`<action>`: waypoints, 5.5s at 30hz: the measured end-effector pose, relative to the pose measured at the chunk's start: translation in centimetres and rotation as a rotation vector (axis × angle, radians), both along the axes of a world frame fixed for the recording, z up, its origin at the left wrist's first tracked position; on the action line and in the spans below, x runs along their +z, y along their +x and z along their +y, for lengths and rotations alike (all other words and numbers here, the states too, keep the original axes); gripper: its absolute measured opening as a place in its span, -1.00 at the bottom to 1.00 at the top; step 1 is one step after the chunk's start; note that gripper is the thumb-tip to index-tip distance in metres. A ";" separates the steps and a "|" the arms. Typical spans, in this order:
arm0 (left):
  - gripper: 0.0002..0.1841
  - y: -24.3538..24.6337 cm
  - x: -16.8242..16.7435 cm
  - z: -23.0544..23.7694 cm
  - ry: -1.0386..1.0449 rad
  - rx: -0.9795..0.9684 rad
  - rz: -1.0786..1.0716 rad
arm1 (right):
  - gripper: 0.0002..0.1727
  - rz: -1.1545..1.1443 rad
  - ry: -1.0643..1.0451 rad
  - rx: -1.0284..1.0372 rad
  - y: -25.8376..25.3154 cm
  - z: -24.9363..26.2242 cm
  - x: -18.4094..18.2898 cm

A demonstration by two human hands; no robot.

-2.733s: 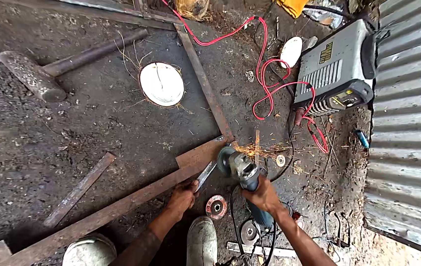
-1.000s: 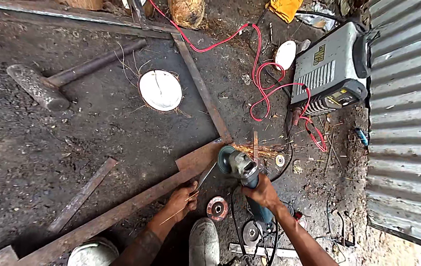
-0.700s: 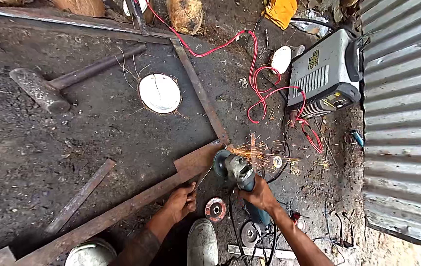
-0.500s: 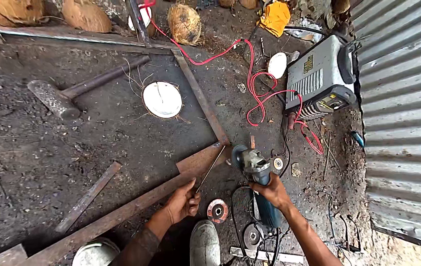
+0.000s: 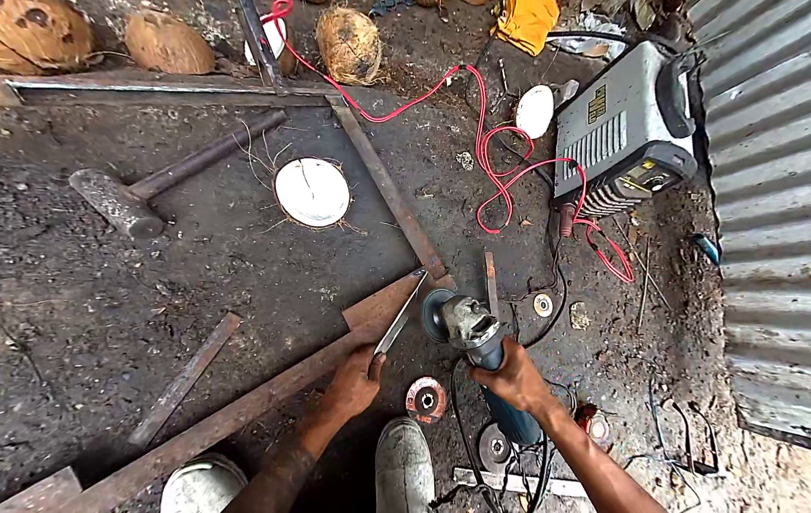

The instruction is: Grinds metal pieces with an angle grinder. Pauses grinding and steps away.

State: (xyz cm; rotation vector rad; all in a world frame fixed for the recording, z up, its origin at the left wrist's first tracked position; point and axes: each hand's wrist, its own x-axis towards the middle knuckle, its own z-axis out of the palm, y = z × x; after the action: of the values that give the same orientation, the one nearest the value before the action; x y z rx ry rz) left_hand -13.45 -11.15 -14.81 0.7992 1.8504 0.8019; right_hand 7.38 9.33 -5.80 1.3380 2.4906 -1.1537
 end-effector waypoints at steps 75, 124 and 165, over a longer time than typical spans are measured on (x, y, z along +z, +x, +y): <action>-0.65 1.8 -0.1 0.4 0.032 0.049 0.432 | -0.17 -0.144 0.011 0.093 -3.1 -0.4 -1.5; -0.75 2.3 1.2 2.6 -0.049 0.755 -0.826 | -0.25 -0.066 -0.025 0.085 1.1 -2.6 -1.9; -0.78 2.0 1.5 2.9 -0.083 0.828 -0.897 | -0.23 -0.054 0.024 0.079 -1.4 0.3 -1.7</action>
State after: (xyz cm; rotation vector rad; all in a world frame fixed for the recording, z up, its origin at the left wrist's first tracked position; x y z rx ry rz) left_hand -11.49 -8.26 -13.34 -0.4251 1.3060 1.2991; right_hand 6.00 9.66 -7.53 1.2462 2.5024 -1.0610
